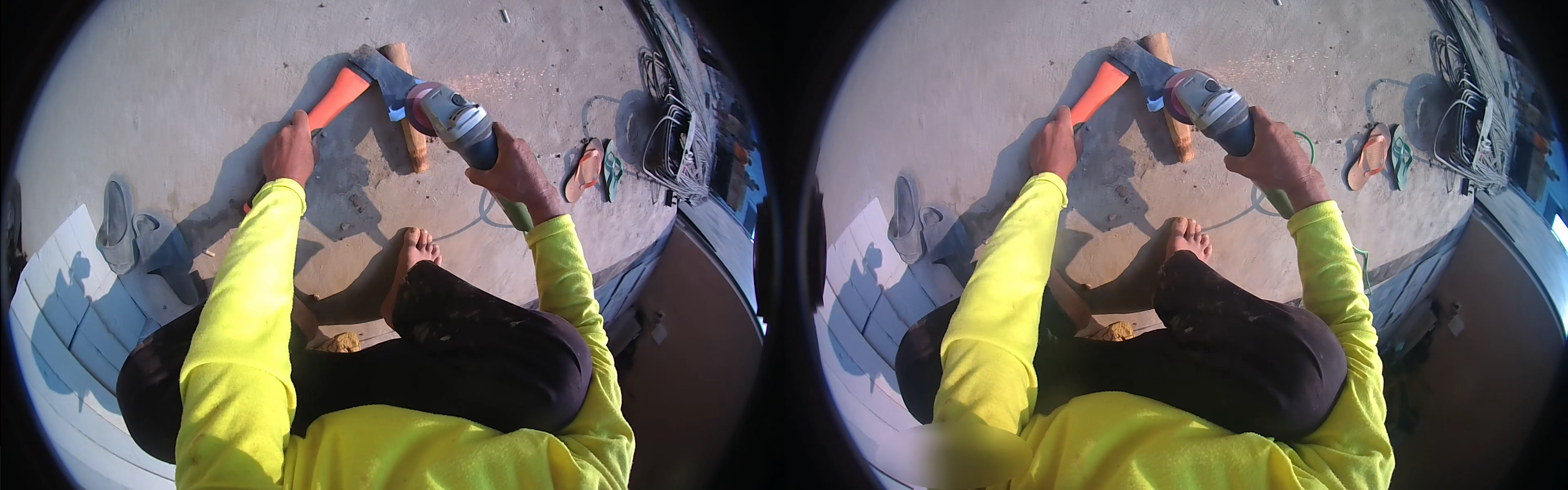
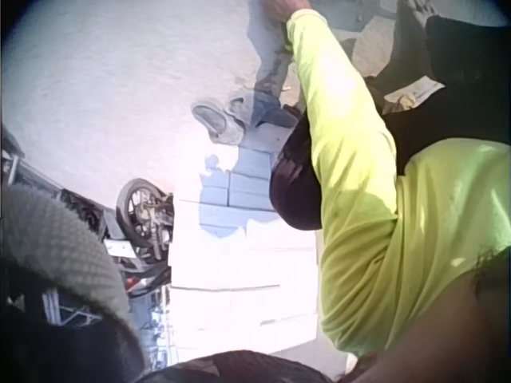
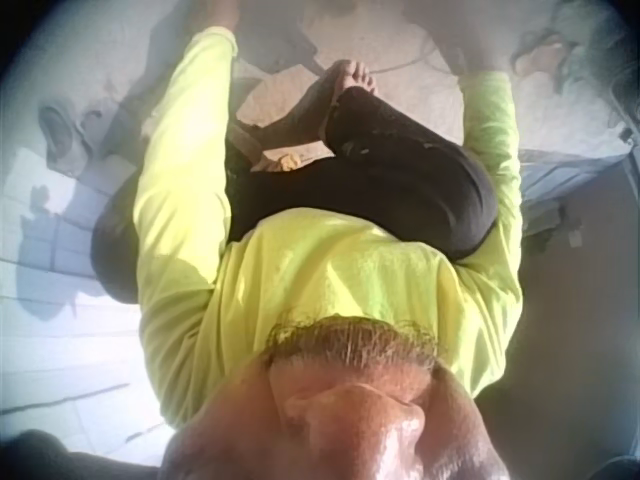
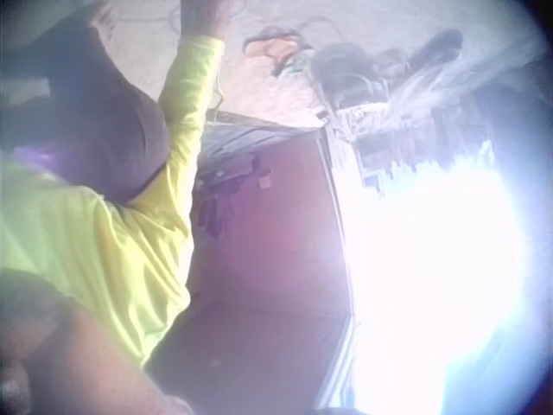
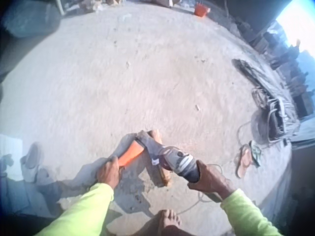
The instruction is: The person uses a hammer to move wood boards and then uses an angle grinder to shape and sand the handle and head of an axe while sitting on the floor.
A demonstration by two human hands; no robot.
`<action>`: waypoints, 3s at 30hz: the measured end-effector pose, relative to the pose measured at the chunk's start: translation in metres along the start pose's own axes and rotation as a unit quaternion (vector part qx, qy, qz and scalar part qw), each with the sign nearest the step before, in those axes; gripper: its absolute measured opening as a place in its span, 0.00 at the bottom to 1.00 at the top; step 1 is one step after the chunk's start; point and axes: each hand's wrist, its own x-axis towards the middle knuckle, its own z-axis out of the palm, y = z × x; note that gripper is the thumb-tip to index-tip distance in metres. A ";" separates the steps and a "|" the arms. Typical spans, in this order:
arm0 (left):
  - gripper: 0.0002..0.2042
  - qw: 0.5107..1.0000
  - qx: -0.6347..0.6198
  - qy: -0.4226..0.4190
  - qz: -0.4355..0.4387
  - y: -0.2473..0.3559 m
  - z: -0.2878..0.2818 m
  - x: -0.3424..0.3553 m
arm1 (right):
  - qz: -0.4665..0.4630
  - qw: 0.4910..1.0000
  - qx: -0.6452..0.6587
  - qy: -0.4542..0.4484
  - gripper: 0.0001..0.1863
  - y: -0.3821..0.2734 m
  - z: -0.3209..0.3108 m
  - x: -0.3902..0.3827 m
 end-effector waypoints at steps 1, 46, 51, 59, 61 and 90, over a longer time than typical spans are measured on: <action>0.11 1.000 0.005 -0.005 0.002 0.007 -0.002 0.000 | 0.024 1.000 0.016 0.006 0.36 0.008 -0.007 0.004; 0.12 1.000 0.004 0.016 0.015 -0.008 0.005 -0.001 | -0.001 0.999 -0.046 -0.013 0.36 -0.009 -0.012 0.012; 0.10 1.000 0.017 0.014 0.003 0.000 0.001 0.000 | 0.022 1.000 -0.002 0.005 0.37 0.008 -0.022 0.018; 0.08 1.000 0.014 0.012 0.007 0.000 -0.002 0.003 | -0.003 1.000 -0.006 0.021 0.36 0.001 -0.015 0.016; 0.08 1.000 0.017 0.009 0.002 -0.005 0.003 0.000 | -0.007 1.000 -0.007 0.007 0.37 0.006 -0.011 0.015; 0.07 1.000 0.005 0.011 0.020 -0.002 -0.002 0.000 | 0.014 1.000 -0.017 0.011 0.37 -0.010 0.000 0.002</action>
